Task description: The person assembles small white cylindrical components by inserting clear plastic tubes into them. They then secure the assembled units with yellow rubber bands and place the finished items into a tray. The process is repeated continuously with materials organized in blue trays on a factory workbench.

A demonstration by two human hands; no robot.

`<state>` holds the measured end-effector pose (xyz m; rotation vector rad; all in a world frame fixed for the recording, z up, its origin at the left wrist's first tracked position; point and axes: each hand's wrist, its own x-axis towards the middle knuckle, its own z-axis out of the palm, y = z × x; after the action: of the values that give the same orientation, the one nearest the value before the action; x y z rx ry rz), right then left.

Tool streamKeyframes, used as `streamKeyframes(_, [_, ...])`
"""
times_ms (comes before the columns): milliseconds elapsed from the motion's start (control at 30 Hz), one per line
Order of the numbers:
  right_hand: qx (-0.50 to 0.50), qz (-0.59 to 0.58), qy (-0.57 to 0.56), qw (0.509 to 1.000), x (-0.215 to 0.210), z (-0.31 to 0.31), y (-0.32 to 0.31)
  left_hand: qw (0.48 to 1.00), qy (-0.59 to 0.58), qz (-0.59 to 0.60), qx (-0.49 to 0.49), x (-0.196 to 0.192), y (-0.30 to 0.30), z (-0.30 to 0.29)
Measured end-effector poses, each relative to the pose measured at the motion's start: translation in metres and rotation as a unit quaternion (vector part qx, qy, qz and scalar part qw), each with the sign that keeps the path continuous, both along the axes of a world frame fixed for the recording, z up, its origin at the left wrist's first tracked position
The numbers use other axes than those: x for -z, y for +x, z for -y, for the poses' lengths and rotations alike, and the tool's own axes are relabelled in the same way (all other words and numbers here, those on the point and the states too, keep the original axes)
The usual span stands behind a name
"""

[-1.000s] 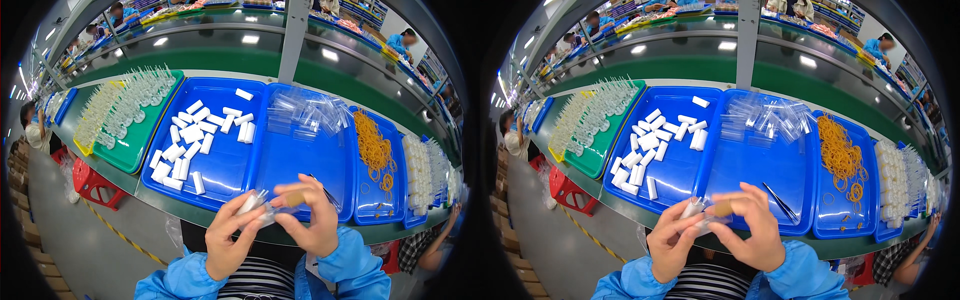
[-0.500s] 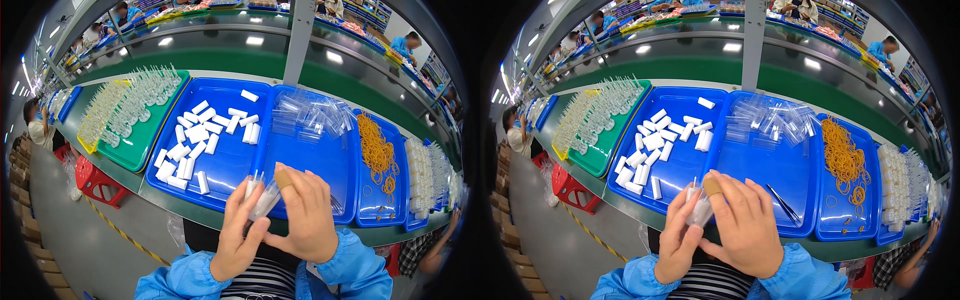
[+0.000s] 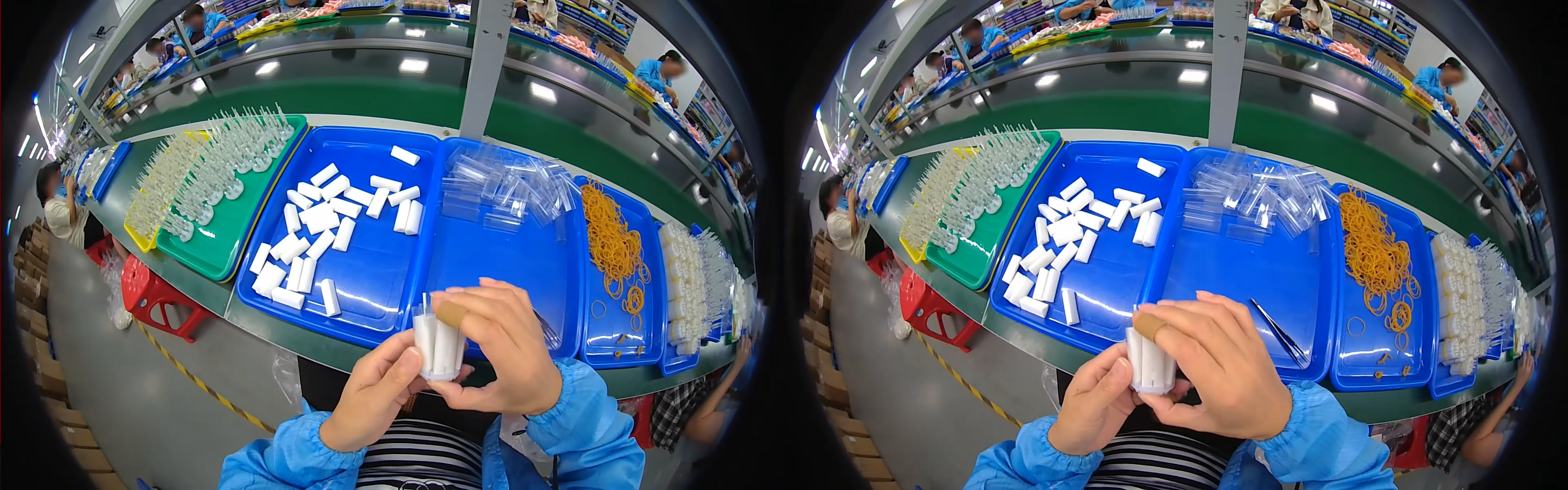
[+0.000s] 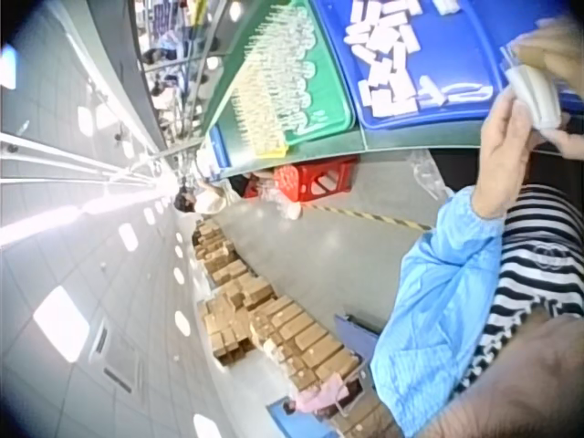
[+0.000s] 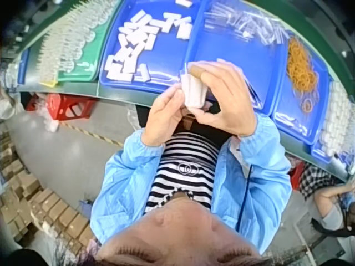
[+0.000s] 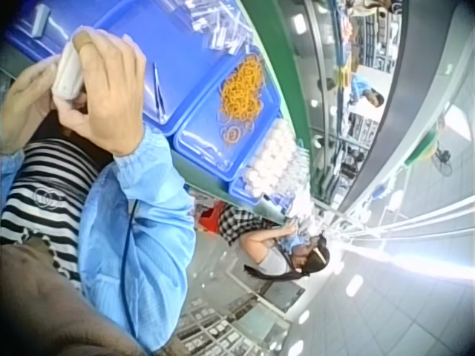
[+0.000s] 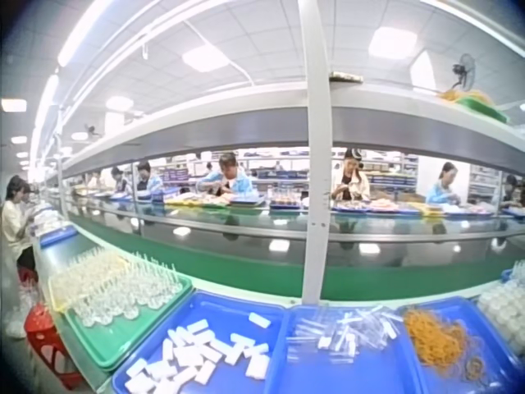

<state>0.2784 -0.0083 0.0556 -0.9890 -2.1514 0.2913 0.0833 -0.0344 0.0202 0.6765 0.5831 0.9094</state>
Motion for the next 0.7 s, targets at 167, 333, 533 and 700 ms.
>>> streamKeyframes(167, [-0.004, 0.002, -0.005, 1.000, 0.000, 0.005, -0.002, 0.999, 0.004, -0.049, 0.020, -0.001, 0.001, 0.005])
streamKeyframes(333, [-0.044, 0.018, 0.019, 0.999, 0.006, 0.013, 0.009, 0.998, -0.037, -0.019, 0.051, 0.008, 0.005, 0.007])
streamKeyframes(533, [-0.048, 0.005, 0.027, 0.998, 0.004, 0.019, 0.016, 0.992, -0.064, -0.015, 0.109, -0.002, 0.016, 0.003])
streamKeyframes(700, [-0.029, -0.009, 0.055, 0.998, 0.011, 0.036, 0.028, 0.974, -0.119, -0.031, 0.193, 0.000, 0.027, 0.006])
